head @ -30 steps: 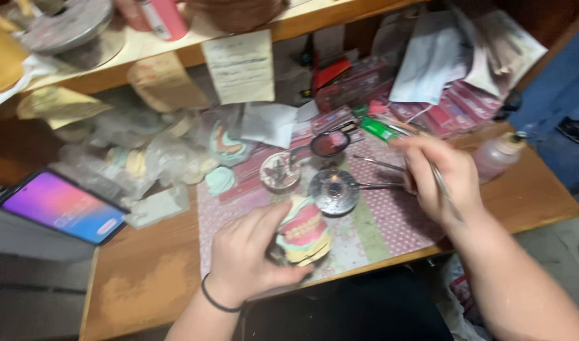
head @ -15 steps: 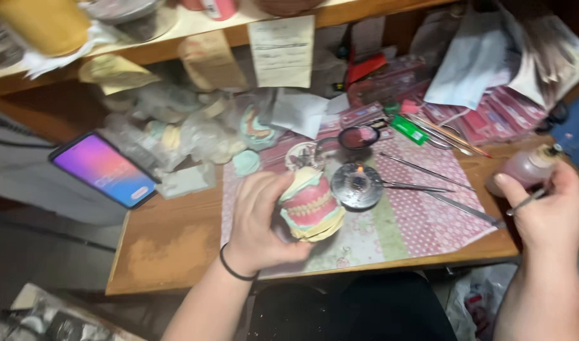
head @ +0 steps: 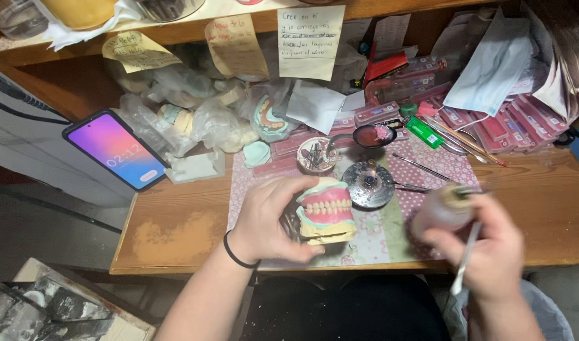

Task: The person assembles a dental model by joining the upper and lower halves. They then use a metal tool to adjust and smooth the pink material on the model, occasionally applying liquid from a bottle.

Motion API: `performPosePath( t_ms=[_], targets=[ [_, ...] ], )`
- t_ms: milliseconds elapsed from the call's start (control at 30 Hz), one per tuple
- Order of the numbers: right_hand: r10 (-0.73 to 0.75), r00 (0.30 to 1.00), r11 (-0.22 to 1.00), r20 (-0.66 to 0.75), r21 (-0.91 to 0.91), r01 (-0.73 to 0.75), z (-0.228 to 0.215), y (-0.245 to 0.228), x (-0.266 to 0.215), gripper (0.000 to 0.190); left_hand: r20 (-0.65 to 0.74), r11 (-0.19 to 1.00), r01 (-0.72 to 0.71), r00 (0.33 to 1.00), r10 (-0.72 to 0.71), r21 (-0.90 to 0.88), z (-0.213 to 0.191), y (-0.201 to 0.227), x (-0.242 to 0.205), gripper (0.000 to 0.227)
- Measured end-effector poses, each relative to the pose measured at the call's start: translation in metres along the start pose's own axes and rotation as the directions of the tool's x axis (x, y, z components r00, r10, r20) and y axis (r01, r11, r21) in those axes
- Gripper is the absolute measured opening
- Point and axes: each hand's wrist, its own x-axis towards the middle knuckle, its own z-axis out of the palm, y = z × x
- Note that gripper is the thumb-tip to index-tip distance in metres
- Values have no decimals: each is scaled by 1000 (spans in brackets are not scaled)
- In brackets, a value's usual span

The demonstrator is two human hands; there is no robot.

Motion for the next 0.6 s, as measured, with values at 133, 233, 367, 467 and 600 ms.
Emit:
performPosePath(
  t_ms=[133,233,367,467,600],
  targets=[
    [-2,976,999,216,43,-7,29,-27,-3,70,14,998,9,1000,-8,-68,0,-2,-5,80],
    [-26,944,988,330,-134,74,38,-44,-1,79,49,991,18,999,-12,-130,0,-4,-6,80],
    [-40,931,959,364,-248,138,40,-48,0,78,74,991,10,997,0,-130,-2,-3,-4,79],
    [-43,932,958,359,-252,141,41,-51,0,72,80,991,-9,997,19,-133,-3,-2,-3,79],
    [34,946,962,322,-269,57,40,-46,-3,70,72,988,-19,997,30,-150,-4,-2,-3,79]
  ],
)
